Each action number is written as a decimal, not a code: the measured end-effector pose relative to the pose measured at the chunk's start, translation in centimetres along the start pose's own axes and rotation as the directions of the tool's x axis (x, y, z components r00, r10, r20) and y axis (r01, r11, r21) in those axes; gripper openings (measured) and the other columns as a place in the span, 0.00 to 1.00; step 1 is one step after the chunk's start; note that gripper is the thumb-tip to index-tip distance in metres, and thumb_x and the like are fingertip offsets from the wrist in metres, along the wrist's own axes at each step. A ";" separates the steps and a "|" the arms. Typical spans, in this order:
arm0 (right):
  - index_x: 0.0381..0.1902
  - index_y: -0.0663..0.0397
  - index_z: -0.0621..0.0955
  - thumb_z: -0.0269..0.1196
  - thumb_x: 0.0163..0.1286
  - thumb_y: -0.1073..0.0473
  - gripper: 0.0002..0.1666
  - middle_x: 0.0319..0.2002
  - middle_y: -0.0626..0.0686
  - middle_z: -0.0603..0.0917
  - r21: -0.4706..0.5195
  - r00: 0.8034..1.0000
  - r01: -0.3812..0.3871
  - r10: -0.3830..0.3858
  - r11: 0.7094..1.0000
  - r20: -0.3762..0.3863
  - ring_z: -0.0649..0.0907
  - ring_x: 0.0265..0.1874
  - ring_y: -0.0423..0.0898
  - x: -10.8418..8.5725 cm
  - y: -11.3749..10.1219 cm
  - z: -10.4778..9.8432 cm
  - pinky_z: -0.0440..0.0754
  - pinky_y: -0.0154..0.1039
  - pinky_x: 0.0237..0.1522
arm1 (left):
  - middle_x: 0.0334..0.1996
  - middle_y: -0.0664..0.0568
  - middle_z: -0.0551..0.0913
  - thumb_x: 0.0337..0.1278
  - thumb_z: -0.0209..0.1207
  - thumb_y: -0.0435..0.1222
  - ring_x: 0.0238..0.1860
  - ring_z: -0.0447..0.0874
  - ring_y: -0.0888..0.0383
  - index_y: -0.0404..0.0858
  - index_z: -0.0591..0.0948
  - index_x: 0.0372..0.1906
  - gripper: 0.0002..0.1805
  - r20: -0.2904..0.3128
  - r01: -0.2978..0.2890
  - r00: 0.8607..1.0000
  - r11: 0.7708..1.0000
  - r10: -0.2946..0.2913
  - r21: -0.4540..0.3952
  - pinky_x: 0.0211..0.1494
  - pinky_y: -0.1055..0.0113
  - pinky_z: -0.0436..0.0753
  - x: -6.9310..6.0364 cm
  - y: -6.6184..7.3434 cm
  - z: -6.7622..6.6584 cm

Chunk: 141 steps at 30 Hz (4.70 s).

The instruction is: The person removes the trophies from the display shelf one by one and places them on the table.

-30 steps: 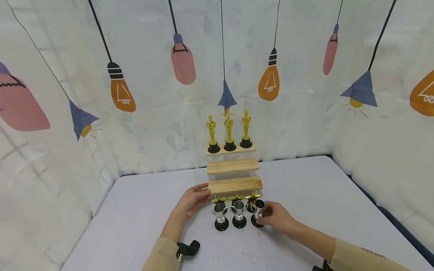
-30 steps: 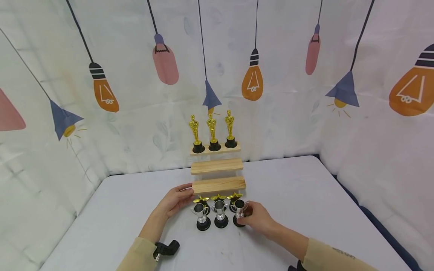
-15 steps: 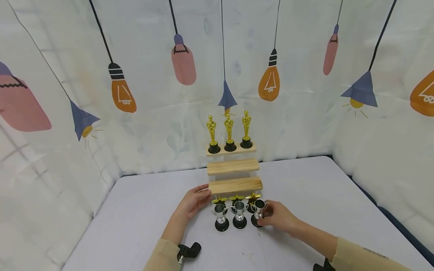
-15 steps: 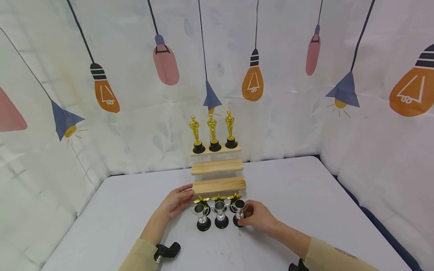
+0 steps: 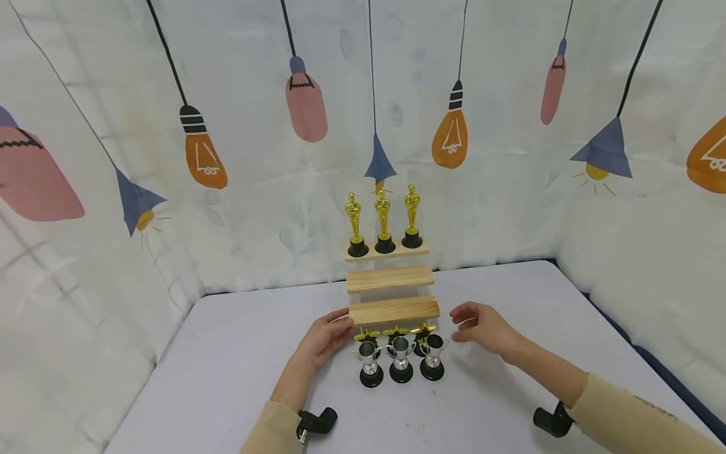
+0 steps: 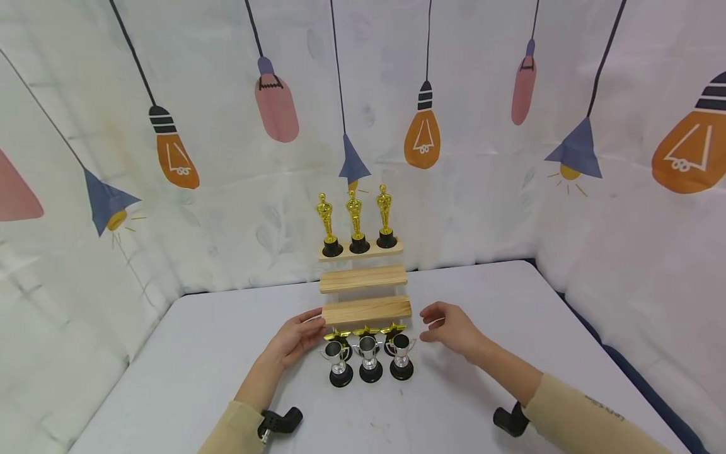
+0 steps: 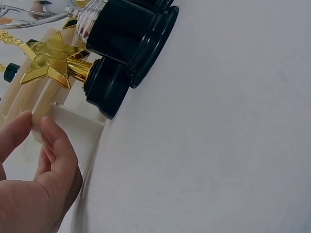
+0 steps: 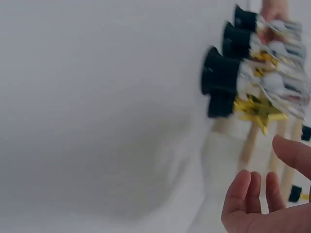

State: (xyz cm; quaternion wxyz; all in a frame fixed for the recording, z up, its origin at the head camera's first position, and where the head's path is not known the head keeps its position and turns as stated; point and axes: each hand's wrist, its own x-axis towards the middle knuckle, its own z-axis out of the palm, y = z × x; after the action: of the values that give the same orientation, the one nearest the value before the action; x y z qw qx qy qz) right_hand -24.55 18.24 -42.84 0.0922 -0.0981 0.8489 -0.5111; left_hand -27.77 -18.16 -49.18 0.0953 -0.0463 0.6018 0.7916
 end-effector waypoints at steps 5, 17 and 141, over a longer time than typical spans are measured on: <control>0.57 0.67 0.78 0.70 0.66 0.66 0.23 0.55 0.66 0.80 0.023 0.999 0.013 -0.012 1.000 -0.043 0.81 0.50 0.54 1.0 -1.4 -1.4 0.83 0.45 0.49 | 0.51 0.39 0.79 0.70 0.59 0.25 0.42 0.84 0.59 0.21 0.64 0.72 0.30 -0.002 0.003 1.000 1.000 -0.003 -0.017 0.48 0.67 0.85 -0.1 0.0 0.0; 0.58 0.68 0.77 0.67 0.71 0.62 0.22 0.55 0.61 0.82 0.080 0.996 0.051 -0.045 0.995 -0.076 0.82 0.54 0.55 4.1 -2.8 -1.7 0.83 0.43 0.50 | 0.42 0.45 0.82 0.68 0.57 0.24 0.38 0.82 0.60 0.21 0.66 0.71 0.29 -0.056 -0.018 0.998 0.998 0.014 -0.058 0.44 0.69 0.83 -0.4 -0.3 1.0; 0.65 0.63 0.77 0.68 0.73 0.55 0.28 0.56 0.62 0.81 0.015 0.959 0.193 -0.186 0.981 -0.212 0.79 0.57 0.58 12.2 -8.3 -0.3 0.78 0.53 0.58 | 0.55 0.40 0.74 0.73 0.51 0.22 0.44 0.78 0.59 0.18 0.56 0.74 0.30 -0.041 -0.064 0.997 0.994 0.060 -0.092 0.47 0.70 0.80 -1.0 -0.1 2.2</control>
State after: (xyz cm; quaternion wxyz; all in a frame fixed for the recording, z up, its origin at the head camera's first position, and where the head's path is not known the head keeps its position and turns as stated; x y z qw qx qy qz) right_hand -35.76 11.54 -36.00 -0.0456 -0.1227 0.8315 -0.5399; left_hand -26.66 -16.09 -48.52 0.0570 -0.0471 0.5670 0.8204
